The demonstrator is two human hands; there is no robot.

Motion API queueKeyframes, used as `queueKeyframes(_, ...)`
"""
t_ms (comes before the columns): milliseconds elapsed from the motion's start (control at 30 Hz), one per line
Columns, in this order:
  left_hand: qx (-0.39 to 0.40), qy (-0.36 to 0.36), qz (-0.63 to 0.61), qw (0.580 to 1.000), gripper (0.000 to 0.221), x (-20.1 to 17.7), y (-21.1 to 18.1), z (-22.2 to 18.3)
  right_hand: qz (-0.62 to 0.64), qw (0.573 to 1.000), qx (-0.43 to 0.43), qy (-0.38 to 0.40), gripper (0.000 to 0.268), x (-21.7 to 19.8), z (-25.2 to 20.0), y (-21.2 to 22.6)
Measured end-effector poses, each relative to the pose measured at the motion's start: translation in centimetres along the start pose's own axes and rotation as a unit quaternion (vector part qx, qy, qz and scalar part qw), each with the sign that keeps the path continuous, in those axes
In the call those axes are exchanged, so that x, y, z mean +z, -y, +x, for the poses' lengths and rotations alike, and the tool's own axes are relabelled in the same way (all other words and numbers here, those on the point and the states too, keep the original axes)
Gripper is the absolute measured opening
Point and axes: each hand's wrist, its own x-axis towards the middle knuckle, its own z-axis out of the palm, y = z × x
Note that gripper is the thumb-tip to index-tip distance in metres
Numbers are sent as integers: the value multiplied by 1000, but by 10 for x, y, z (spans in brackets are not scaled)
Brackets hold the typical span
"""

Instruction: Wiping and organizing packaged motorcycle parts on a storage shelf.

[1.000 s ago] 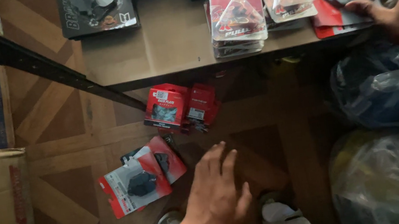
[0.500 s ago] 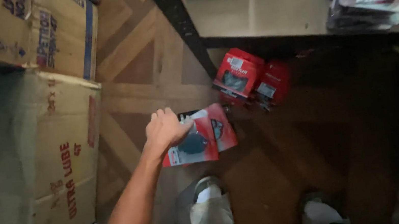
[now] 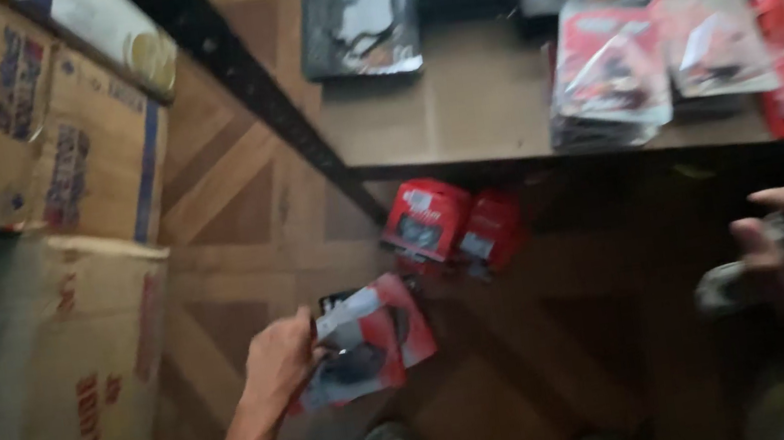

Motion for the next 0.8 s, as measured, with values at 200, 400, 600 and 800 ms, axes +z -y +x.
queueKeyframes(200,18,90,-200,975,17,-42,-54,-6,-16,997,0,77,21,-57,41,161)
queueKeyframes(400,114,176,-392,895,20,-75,-137,-10,144,986,-20,86,31,-41,27,187)
queueKeyframes(600,73,228,-786,570,45,-106,-245,-11,90,983,-163,4,49,-32,36,244)
queueKeyframes(800,164,131,-819,534,64,-125,-263,3,91,953,-286,38,49,-7,37,227)
